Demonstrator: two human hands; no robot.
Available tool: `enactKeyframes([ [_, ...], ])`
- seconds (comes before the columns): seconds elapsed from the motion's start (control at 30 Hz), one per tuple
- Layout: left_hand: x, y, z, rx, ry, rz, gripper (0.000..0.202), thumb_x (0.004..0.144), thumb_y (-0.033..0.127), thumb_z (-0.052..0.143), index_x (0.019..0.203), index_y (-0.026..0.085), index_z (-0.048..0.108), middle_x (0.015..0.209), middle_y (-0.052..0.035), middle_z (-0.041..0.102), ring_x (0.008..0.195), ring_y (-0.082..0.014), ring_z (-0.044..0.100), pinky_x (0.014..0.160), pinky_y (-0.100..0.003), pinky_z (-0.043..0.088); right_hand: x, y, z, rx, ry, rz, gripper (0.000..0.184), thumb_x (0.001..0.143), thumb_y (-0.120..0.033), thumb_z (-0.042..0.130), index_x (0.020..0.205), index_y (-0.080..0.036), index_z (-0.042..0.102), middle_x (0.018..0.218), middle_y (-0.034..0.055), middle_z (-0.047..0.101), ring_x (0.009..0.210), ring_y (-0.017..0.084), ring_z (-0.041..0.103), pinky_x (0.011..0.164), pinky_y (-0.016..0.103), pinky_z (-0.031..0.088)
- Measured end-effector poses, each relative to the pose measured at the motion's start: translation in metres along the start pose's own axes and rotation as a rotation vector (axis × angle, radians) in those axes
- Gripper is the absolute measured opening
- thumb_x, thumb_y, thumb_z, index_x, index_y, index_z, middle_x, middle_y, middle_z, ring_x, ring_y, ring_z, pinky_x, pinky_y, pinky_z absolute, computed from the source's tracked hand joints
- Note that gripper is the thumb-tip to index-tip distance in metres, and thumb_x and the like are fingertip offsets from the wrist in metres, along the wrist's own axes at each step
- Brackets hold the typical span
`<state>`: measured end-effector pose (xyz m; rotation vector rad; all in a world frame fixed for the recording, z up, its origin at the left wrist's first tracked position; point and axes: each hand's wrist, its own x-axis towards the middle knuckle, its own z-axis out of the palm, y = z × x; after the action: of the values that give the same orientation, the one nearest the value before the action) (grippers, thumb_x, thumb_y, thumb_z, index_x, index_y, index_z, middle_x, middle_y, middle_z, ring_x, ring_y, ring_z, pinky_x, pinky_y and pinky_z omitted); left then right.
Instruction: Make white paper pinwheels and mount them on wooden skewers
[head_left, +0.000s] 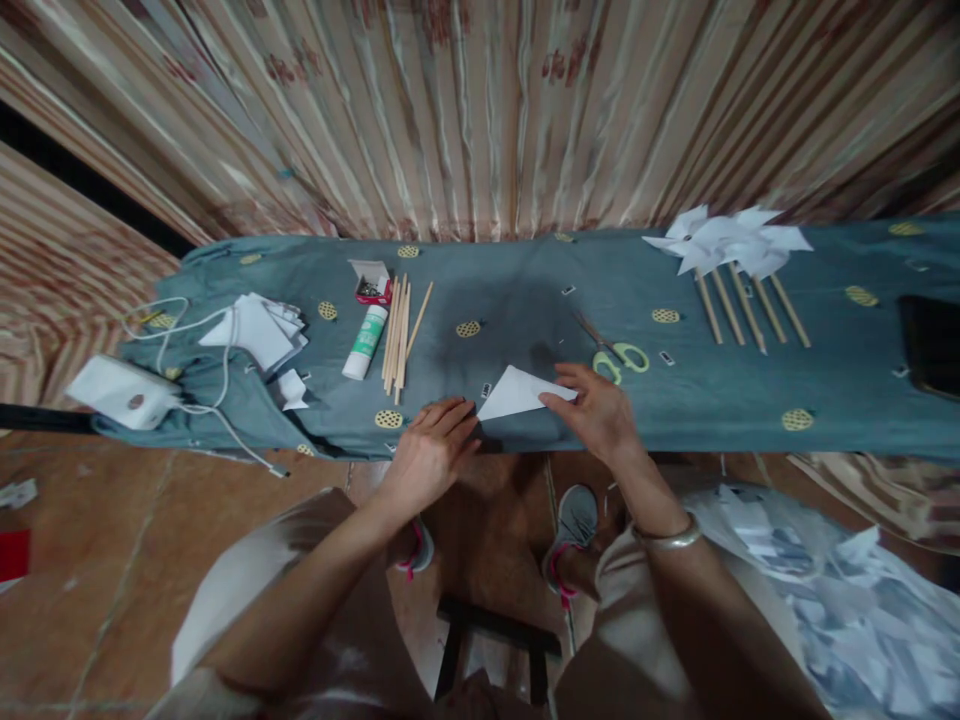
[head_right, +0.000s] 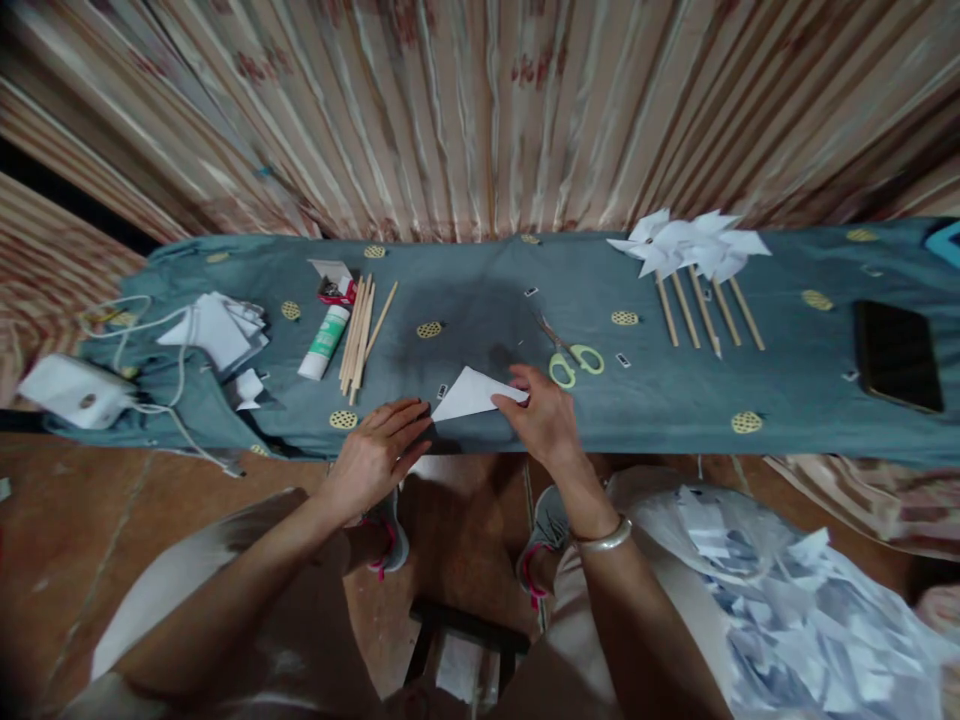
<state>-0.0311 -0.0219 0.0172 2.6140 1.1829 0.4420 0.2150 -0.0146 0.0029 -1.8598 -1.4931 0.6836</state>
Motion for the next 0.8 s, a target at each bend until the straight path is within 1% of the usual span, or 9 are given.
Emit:
enactKeyframes([
  [0.07,0.005,0.0,-0.001,-0.132,0.07,-0.061,0.03,0.091,0.027,0.052,0.117,0.015,0.061,0.128,-0.014,0.061,0.119,-0.0267,0.056,0.099,-0.045,0.047,0.005,0.0,0.0,0.179,-0.004,0.044,0.042,0.071,-0.038,0.07,0.108,-0.019,0.066,0.089,0.0066,0.075,0.067,0.02,0.066,0.072,0.039,0.053],
  [0.13,0.011,0.003,-0.001,-0.322,0.177,-0.165,0.036,0.088,0.029,0.058,0.122,0.018,0.056,0.13,-0.0126,0.057,0.119,-0.0247,0.055,0.102,-0.044,0.044,0.009,-0.002,0.001,0.396,0.059,0.061,0.042,0.07,-0.04,0.07,0.106,-0.019,0.065,0.088,0.0067,0.074,0.071,0.02,0.066,0.071,0.037,0.053],
  [0.27,0.031,0.017,0.002,-0.902,0.372,-0.467,0.036,0.076,0.032,0.07,0.108,0.018,0.061,0.109,-0.0081,0.064,0.104,-0.0208,0.061,0.095,-0.037,0.047,0.013,-0.019,0.003,0.739,0.173,0.112,0.042,0.067,-0.041,0.072,0.102,-0.019,0.063,0.088,0.0055,0.073,0.072,0.017,0.066,0.067,0.033,0.054],
  [0.33,0.043,0.027,0.004,-1.251,0.351,-0.603,0.033,0.071,0.033,0.075,0.098,0.016,0.065,0.097,-0.0068,0.068,0.096,-0.0193,0.063,0.091,-0.034,0.049,0.011,-0.031,0.007,0.838,0.15,0.116,0.041,0.065,-0.04,0.074,0.099,-0.019,0.063,0.086,0.0042,0.073,0.071,0.016,0.065,0.067,0.032,0.055],
  [0.43,0.058,0.04,0.004,-1.57,0.317,-0.675,0.031,0.064,0.034,0.08,0.086,0.015,0.07,0.091,-0.0066,0.071,0.091,-0.0183,0.064,0.087,-0.031,0.049,0.006,-0.048,0.017,0.885,0.051,0.088,0.04,0.065,-0.04,0.075,0.097,-0.02,0.064,0.083,0.0037,0.073,0.066,0.015,0.064,0.065,0.031,0.055],
  [0.53,0.069,0.043,0.002,-1.741,0.405,-0.769,0.032,0.057,0.03,0.084,0.082,0.016,0.07,0.085,-0.0029,0.072,0.079,-0.0142,0.064,0.074,-0.026,0.05,0.004,-0.055,0.022,0.817,-0.036,0.028,0.037,0.068,-0.044,0.072,0.095,-0.02,0.066,0.084,0.0047,0.074,0.068,0.017,0.066,0.065,0.032,0.055],
  [0.63,0.075,0.038,-0.001,-1.758,0.455,-0.864,0.034,0.051,0.025,0.086,0.077,0.014,0.068,0.074,0.0002,0.069,0.064,-0.0097,0.059,0.06,-0.022,0.047,0.009,-0.042,0.008,0.607,0.015,-0.031,0.033,0.079,-0.048,0.06,0.094,-0.019,0.067,0.083,0.0064,0.074,0.075,0.02,0.069,0.07,0.035,0.055],
  [0.7,0.077,0.034,-0.002,-1.743,0.452,-0.873,0.034,0.051,0.025,0.087,0.075,0.013,0.067,0.071,0.0007,0.067,0.061,-0.0088,0.057,0.056,-0.021,0.045,0.015,-0.022,-0.011,0.277,0.157,-0.087,0.031,0.086,-0.045,0.051,0.096,-0.02,0.068,0.09,0.0085,0.074,0.08,0.023,0.069,0.079,0.04,0.053],
  [0.8,0.078,0.032,-0.002,-1.74,0.439,-0.842,0.034,0.052,0.025,0.086,0.076,0.013,0.066,0.072,0.0,0.066,0.062,-0.0096,0.058,0.057,-0.021,0.047,0.024,0.013,-0.035,-0.258,0.329,-0.143,0.03,0.085,-0.035,0.051,0.103,-0.018,0.067,0.101,0.0149,0.072,0.093,0.03,0.066,0.086,0.049,0.048],
])
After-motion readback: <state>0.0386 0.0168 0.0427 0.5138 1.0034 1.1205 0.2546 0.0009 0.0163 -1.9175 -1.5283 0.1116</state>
